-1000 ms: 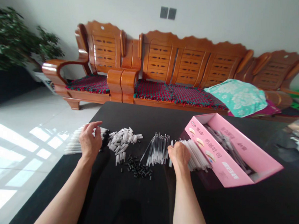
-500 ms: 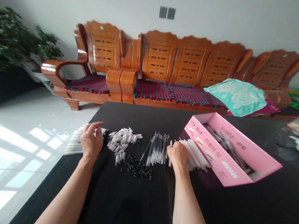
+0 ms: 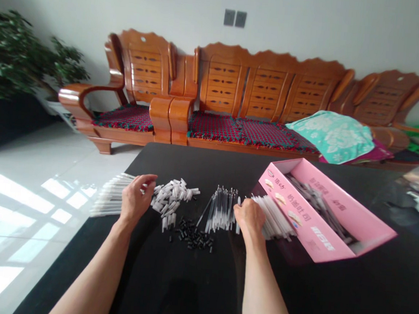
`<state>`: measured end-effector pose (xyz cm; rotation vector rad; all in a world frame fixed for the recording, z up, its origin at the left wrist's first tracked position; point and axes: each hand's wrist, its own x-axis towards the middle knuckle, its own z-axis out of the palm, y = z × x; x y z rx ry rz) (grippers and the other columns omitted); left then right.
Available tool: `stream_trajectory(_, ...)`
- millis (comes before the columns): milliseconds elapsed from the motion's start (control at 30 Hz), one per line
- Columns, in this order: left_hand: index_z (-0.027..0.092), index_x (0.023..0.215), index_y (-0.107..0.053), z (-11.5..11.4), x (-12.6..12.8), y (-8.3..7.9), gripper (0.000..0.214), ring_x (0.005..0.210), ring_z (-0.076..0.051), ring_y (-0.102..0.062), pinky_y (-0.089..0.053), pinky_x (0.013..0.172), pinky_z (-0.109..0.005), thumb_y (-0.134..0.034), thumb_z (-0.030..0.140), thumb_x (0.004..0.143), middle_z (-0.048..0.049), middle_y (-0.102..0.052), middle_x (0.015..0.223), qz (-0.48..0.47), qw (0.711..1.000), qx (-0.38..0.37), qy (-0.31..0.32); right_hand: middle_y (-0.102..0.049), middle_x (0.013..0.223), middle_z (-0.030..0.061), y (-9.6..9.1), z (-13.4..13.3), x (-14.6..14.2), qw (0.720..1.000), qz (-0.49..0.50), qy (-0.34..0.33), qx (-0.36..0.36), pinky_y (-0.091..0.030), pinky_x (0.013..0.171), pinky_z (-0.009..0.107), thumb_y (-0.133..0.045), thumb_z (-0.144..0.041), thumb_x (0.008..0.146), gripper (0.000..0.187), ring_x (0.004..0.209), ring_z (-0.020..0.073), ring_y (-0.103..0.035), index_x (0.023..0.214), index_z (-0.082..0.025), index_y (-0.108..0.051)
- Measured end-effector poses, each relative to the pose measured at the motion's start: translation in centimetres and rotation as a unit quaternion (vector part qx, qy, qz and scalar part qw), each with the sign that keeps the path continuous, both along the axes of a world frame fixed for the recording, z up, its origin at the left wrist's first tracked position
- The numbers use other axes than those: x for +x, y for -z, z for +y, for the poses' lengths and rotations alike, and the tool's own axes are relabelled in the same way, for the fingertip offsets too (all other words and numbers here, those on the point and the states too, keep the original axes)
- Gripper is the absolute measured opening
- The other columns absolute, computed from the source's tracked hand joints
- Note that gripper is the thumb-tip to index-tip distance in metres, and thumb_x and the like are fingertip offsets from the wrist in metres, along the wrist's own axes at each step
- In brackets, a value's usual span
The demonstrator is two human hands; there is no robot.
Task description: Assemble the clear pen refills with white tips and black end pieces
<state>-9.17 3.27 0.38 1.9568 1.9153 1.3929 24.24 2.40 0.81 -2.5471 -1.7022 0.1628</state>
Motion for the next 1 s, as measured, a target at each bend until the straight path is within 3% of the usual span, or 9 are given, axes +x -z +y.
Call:
stream_trajectory(100, 0.021, 0.101, -0.07, -0.07, 0.47, -0.12, 0.022, 0.081, -0.018, -0.064, -0.049, 0.075, -0.027, -0.054, 0.026, 0.088, -0.0031, -0.07, 0.092, 0.008, 0.999, -0.024, 0.046, -0.075, 0.091, 0.0198, 0.03, 0.01, 0.02, 1.0, -0.002, 0.003, -0.001, -0.047, 0.065, 0.033, -0.05, -0.035, 0.083, 0.034, 0.092, 0.0331, -0.072, 0.086, -0.015, -0.077)
stream_trajectory(400, 0.022, 0.098, -0.071, -0.05, 0.64, 0.01, 0.02, 0.076, -0.017, -0.064, -0.047, 0.071, -0.028, -0.055, 0.028, 0.086, -0.0025, -0.07, 0.088, 0.034, 0.989, -0.096, 0.107, -0.075, 0.095, 0.0201, -0.21, -0.08, -0.2, 1.0, -0.002, 0.007, -0.015, -0.049, 0.07, 0.033, -0.051, -0.034, 0.085, 0.034, 0.094, 0.0317, -0.072, 0.092, -0.014, -0.078)
stream_trajectory(1000, 0.021, 0.098, -0.071, 0.25, 0.76, 0.69, 0.02, 0.077, -0.017, -0.064, -0.046, 0.071, -0.028, -0.056, 0.028, 0.086, -0.0034, -0.071, 0.089, 0.025, 0.989, -0.085, 0.12, -0.074, 0.094, 0.0186, -0.68, -0.53, -0.75, 1.0, -0.018, 0.009, 0.021, -0.047, 0.071, 0.032, -0.05, -0.037, 0.092, 0.034, 0.091, 0.0293, -0.071, 0.096, -0.014, -0.075)
